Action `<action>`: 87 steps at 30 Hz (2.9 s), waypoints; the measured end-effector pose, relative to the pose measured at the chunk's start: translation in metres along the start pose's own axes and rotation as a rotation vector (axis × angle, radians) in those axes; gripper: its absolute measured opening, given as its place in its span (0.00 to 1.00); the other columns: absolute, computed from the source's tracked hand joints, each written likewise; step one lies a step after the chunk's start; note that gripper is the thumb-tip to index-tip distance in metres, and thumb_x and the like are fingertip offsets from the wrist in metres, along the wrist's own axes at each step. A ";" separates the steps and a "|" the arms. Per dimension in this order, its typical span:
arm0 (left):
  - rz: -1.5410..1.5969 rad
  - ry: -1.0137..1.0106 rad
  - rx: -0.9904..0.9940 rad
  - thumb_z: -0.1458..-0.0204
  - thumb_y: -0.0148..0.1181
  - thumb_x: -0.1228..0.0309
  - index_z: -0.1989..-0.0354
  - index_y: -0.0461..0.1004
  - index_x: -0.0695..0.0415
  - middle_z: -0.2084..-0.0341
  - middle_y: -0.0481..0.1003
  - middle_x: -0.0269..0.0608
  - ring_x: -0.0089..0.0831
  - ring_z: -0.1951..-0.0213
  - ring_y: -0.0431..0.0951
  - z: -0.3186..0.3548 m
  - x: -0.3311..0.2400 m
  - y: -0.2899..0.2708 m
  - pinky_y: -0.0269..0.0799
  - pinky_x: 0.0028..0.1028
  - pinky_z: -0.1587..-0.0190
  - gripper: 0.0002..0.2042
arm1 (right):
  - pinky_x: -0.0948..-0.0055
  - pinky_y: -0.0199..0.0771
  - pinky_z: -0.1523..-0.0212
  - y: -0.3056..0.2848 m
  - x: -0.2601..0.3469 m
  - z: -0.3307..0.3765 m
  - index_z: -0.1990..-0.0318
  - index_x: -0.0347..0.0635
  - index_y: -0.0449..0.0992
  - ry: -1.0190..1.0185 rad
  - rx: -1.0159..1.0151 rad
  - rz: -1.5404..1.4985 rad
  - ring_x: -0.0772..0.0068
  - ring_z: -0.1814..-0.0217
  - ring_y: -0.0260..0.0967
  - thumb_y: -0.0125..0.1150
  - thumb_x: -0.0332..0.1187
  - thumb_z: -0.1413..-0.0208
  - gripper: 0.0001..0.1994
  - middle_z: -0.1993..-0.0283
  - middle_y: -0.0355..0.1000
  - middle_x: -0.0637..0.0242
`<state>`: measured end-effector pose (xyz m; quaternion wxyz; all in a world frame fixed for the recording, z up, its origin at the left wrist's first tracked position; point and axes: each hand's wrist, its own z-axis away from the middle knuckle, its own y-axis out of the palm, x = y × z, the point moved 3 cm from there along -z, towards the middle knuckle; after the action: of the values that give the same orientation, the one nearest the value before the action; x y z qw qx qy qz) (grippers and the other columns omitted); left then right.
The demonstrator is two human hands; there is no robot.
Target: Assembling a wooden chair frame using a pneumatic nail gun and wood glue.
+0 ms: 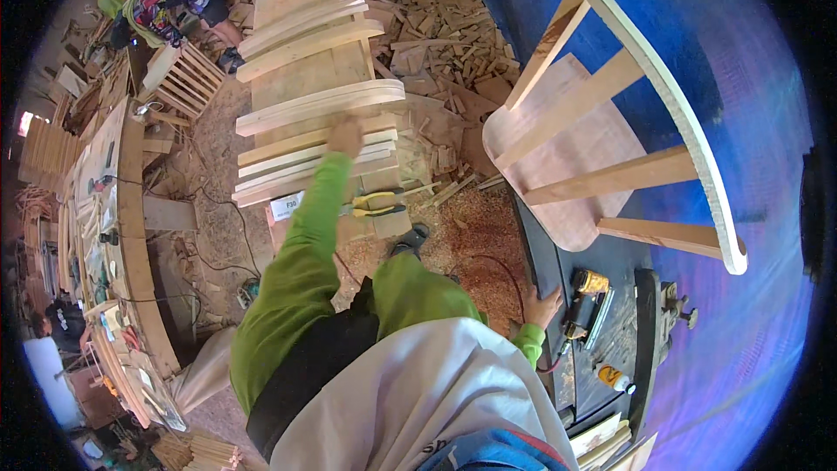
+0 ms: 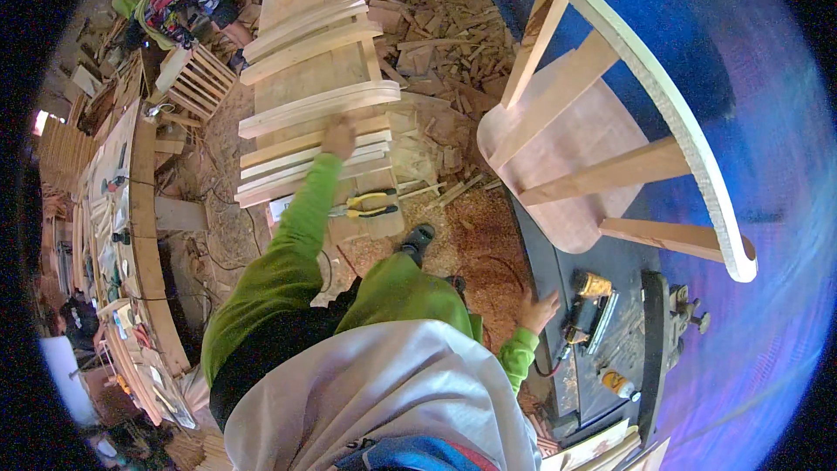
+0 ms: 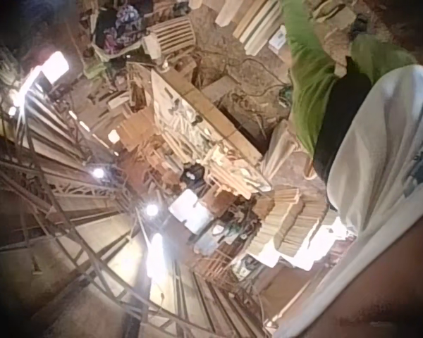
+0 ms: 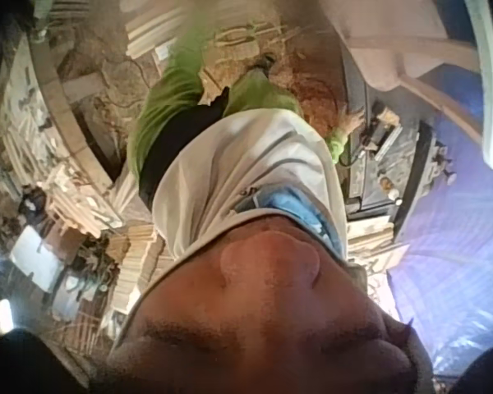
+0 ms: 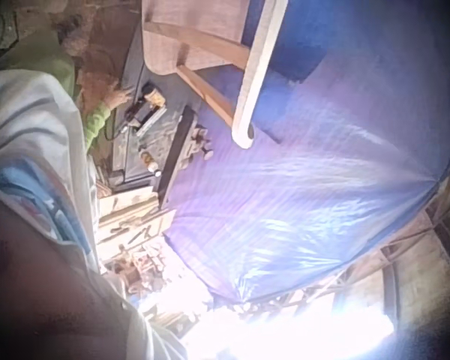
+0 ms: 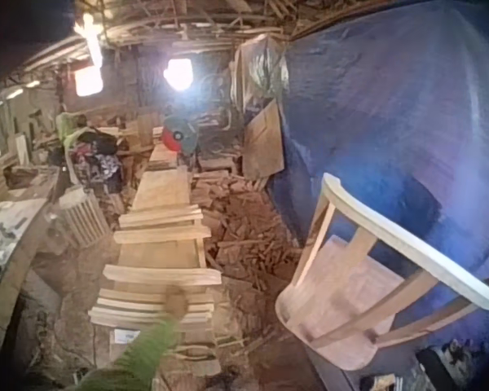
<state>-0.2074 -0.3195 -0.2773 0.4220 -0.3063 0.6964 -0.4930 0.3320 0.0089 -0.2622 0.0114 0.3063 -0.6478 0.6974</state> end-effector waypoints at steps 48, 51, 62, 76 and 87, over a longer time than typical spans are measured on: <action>1.834 0.883 0.512 0.51 0.63 0.44 0.69 0.70 0.63 0.77 0.71 0.36 0.25 0.74 0.74 0.086 -0.516 -0.126 0.75 0.27 0.73 0.28 | 0.56 0.70 0.51 -0.012 0.072 -0.106 0.55 0.32 0.72 -0.588 0.048 -0.510 0.44 0.53 0.68 0.62 0.27 0.53 0.16 0.59 0.71 0.48; 1.812 0.863 0.480 0.52 0.62 0.43 0.70 0.70 0.63 0.78 0.72 0.36 0.25 0.75 0.74 0.093 -0.525 -0.119 0.75 0.27 0.74 0.29 | 0.55 0.70 0.51 0.006 0.058 -0.118 0.57 0.33 0.72 -0.563 0.023 -0.487 0.44 0.54 0.68 0.65 0.28 0.54 0.16 0.59 0.70 0.49; 1.757 0.793 0.418 0.53 0.61 0.40 0.69 0.70 0.61 0.77 0.72 0.35 0.23 0.73 0.74 0.092 -0.521 -0.085 0.75 0.26 0.72 0.30 | 0.54 0.69 0.53 0.029 0.059 -0.126 0.58 0.36 0.73 -0.515 -0.019 -0.392 0.45 0.55 0.67 0.65 0.30 0.53 0.15 0.58 0.68 0.52; 1.775 1.053 0.053 0.44 0.60 0.51 0.40 0.54 0.66 0.53 0.74 0.58 0.43 0.53 0.78 0.067 -0.550 -0.203 0.78 0.35 0.54 0.35 | 0.54 0.66 0.50 0.039 0.059 -0.128 0.50 0.36 0.69 -0.467 0.063 -0.174 0.48 0.49 0.64 0.63 0.34 0.49 0.20 0.53 0.66 0.52; 1.943 1.050 0.662 0.49 0.67 0.56 0.40 0.56 0.61 0.42 0.66 0.62 0.40 0.65 0.79 0.060 -0.555 -0.225 0.78 0.34 0.66 0.35 | 0.53 0.65 0.49 0.033 0.063 -0.127 0.52 0.35 0.69 -0.456 0.074 -0.161 0.47 0.47 0.63 0.64 0.33 0.52 0.20 0.51 0.64 0.51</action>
<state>0.1017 0.0496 0.0845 0.3415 0.7279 0.5650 -0.1853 0.2145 0.0951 -0.2608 -0.0908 0.5066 -0.5813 0.6302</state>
